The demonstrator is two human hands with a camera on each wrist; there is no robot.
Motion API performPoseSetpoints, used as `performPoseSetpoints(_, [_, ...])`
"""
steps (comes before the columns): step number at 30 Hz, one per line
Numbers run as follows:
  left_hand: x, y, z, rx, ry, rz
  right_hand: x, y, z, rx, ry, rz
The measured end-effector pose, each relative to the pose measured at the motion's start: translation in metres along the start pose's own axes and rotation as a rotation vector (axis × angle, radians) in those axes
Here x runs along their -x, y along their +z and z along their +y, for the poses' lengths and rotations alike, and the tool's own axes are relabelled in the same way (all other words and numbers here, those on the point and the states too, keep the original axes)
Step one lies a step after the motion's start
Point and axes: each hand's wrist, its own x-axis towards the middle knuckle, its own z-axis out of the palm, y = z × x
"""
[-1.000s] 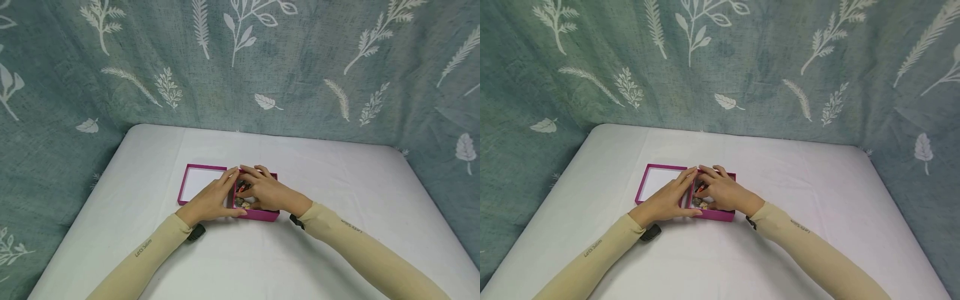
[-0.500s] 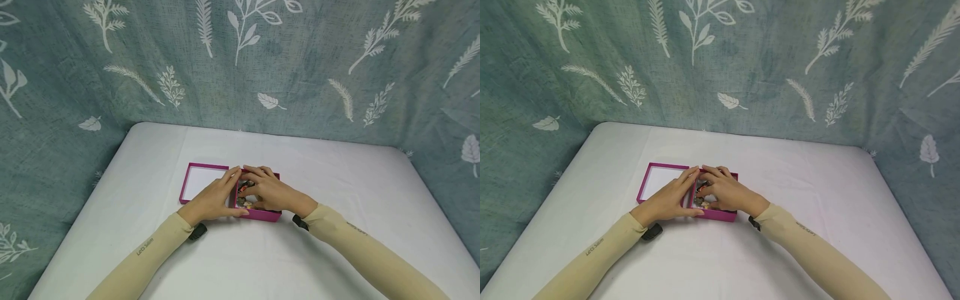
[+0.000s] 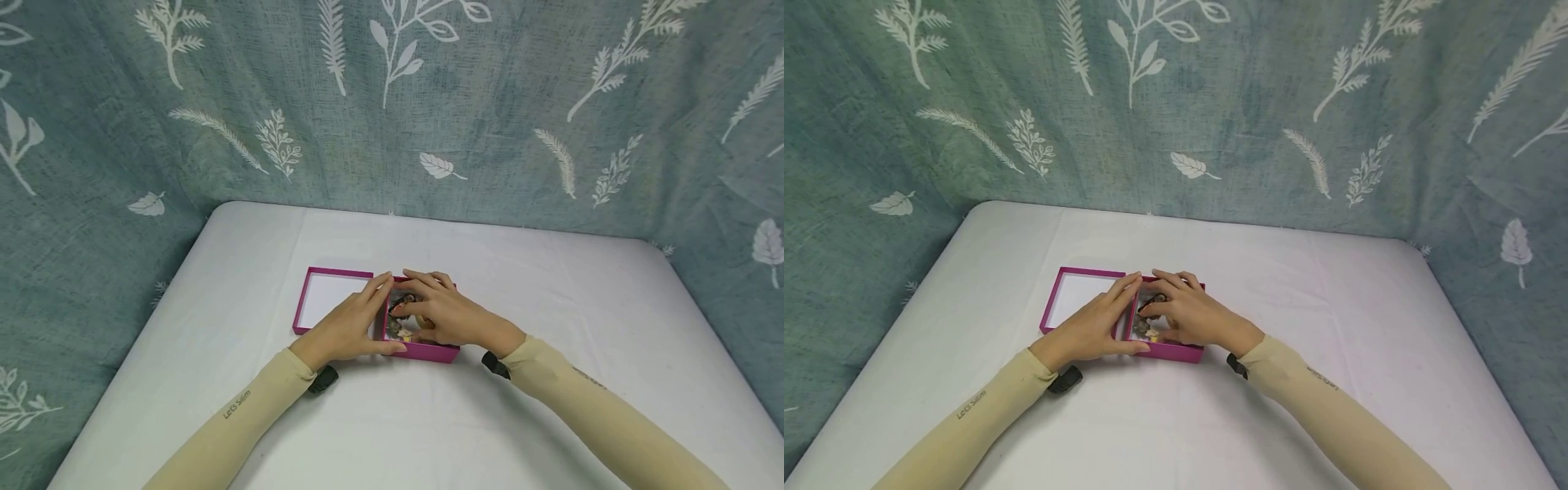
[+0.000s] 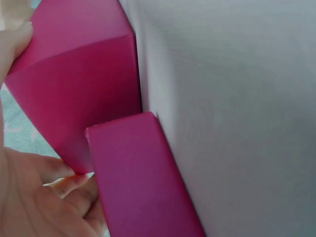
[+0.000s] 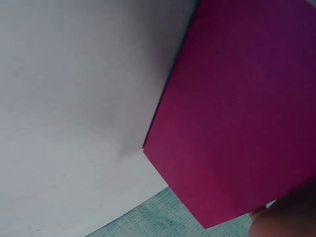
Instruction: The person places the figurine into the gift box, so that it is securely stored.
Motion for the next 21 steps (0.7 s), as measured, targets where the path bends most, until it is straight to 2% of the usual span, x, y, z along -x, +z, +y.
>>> performPoseSetpoints(6, [0.0009, -0.0010, 0.0009, -0.001, -0.005, 0.000, 0.0043, -0.0007, -0.0003, 0.058, 0.030, -0.070])
performPoseSetpoints(10, [0.0006, -0.0014, 0.0005, -0.009, -0.005, 0.004, 0.0043, -0.0015, -0.0008, 0.064, 0.028, -0.068])
performPoseSetpoints(15, [0.0003, -0.0011, 0.0002, -0.003, -0.005, -0.001, 0.0051, -0.0022, -0.0010, 0.032, 0.024, -0.049])
performPoseSetpoints(21, [0.0001, 0.0000, 0.0007, -0.003, -0.004, 0.004, 0.0085, -0.0041, -0.0002, -0.070, 0.052, -0.024])
